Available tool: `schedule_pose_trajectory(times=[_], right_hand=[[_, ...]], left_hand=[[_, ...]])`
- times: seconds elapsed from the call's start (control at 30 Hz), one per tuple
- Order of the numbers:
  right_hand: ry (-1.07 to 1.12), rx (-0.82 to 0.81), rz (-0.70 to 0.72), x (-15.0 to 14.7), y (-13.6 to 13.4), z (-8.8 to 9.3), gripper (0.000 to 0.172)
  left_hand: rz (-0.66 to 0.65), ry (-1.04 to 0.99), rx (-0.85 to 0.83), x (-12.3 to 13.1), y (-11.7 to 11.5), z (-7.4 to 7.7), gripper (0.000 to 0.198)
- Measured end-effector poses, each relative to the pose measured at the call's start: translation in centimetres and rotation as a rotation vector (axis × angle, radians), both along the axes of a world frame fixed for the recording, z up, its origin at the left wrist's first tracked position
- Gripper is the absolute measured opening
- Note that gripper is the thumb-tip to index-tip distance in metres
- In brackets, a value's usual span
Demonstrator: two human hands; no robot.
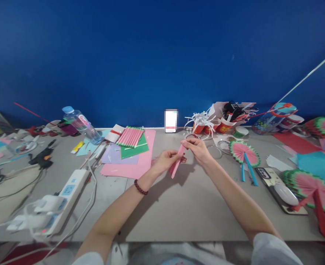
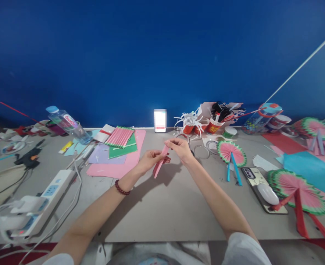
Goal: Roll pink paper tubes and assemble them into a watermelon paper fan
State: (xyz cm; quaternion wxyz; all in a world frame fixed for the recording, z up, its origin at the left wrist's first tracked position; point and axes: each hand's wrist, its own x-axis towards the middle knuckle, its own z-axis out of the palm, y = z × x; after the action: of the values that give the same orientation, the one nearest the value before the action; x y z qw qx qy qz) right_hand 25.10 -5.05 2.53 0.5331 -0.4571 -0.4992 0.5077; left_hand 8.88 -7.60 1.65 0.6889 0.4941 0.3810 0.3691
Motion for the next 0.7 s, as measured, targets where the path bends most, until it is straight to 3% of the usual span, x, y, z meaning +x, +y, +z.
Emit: schedule_pose_trajectory(times=[0.43,0.7], right_hand=[[0.051,-0.025,-0.03,-0.14,0.32,-0.64,0.018],[0.16,-0.19,0.263,-0.48,-0.32,-0.32,0.033]], left_hand=[[0.001,-0.008,-0.01,0.27,-0.3,0.22,0.048],[0.059,0.003,-0.006,0.21,-0.29,0.44,0.051]])
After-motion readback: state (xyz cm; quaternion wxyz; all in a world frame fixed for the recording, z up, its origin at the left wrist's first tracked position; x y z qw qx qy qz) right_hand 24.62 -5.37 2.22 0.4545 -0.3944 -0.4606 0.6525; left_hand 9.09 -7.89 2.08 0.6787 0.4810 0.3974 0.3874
